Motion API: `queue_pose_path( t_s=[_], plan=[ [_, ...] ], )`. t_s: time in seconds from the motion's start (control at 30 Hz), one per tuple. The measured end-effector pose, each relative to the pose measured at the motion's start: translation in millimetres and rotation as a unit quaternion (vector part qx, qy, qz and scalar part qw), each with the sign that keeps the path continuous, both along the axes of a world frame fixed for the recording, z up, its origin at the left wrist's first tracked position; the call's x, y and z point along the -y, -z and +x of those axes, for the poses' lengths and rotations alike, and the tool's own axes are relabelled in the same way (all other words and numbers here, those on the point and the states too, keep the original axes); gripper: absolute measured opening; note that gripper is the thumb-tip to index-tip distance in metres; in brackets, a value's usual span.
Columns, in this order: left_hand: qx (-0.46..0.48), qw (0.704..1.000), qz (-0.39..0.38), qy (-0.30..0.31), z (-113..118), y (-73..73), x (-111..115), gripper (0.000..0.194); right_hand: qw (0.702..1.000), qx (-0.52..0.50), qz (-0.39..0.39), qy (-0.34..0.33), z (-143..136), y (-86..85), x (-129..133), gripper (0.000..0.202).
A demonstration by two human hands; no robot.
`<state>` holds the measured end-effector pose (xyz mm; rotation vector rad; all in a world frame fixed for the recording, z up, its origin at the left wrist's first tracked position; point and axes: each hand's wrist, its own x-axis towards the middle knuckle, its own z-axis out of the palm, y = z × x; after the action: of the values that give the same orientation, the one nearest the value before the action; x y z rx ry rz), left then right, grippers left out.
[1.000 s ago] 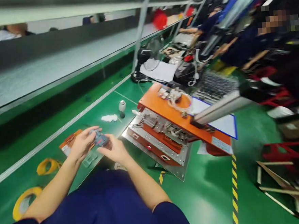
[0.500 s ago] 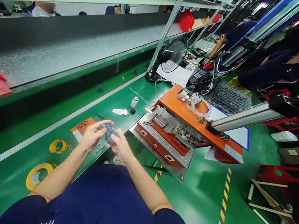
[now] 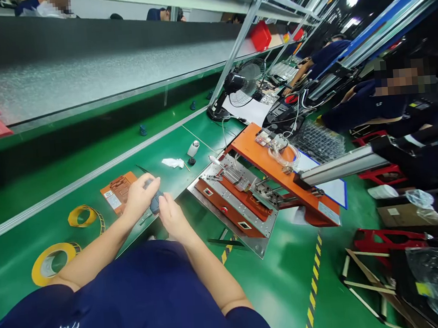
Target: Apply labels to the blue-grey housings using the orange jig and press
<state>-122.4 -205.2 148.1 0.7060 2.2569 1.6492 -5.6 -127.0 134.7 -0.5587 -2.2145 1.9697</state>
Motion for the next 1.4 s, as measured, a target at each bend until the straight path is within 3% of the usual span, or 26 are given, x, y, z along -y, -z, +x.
queue_pose_path(
  t_s=[0.13, 0.23, 0.33, 0.47, 0.7, 0.77, 0.9, 1.0, 1.1, 1.23, 1.33, 1.4],
  plan=[
    [-0.061, 0.996, -0.061, -0.004, 2, 4.4, -6, 0.027, 0.995, 0.001, 0.096, 0.018, -2, 10.3, -5, 0.034],
    [-0.049, 0.998, -0.029, 0.014, 1, 10.0, -13, 0.027, 0.992, 0.012, 0.12, 0.037, -1, 15.1, -10, 0.032],
    [0.032, 0.996, 0.072, 0.048, 0, 15.1, -21, 0.029, 0.995, -0.003, 0.092, 0.03, 5, 14.6, -18, 0.043],
    [0.159, 0.965, 0.193, 0.078, 4, 17.6, -35, 0.032, 0.996, -0.075, 0.04, 0.032, 18, 9.5, -34, 0.06],
    [0.182, 0.956, 0.196, 0.116, 33, 8.9, -73, 0.041, 0.989, -0.125, 0.015, 0.083, 48, 4.9, -78, 0.062],
    [0.225, 0.941, 0.209, 0.146, 48, 8.8, -87, 0.05, 0.985, -0.119, 0.05, 0.114, 60, 7.9, -96, 0.062],
    [0.361, 0.896, 0.184, 0.181, 85, 20.5, -116, 0.084, 0.96, -0.101, 0.203, 0.163, 87, 21.4, -131, 0.057],
    [0.432, 0.876, 0.113, 0.181, 107, 37.2, -139, 0.067, 0.935, -0.083, 0.309, 0.154, 107, 35.9, -152, 0.059],
    [0.453, 0.861, 0.085, 0.213, 124, 54.6, -161, 0.046, 0.925, -0.056, 0.35, 0.136, 130, 50.9, -167, 0.058],
    [0.411, 0.867, 0.019, 0.282, 139, 75.7, -187, 0.045, 0.956, -0.037, 0.234, 0.174, 166, 69.5, -186, 0.046],
    [0.252, 0.887, -0.05, 0.384, 150, 91.1, -202, 0.058, 0.96, -0.022, 0.124, 0.251, 194, 81.7, -200, 0.047],
    [0.132, 0.888, -0.084, 0.433, 161, 100.3, -211, 0.064, 0.964, -0.024, 0.083, 0.251, 211, 87.8, -209, 0.051]
  ],
)
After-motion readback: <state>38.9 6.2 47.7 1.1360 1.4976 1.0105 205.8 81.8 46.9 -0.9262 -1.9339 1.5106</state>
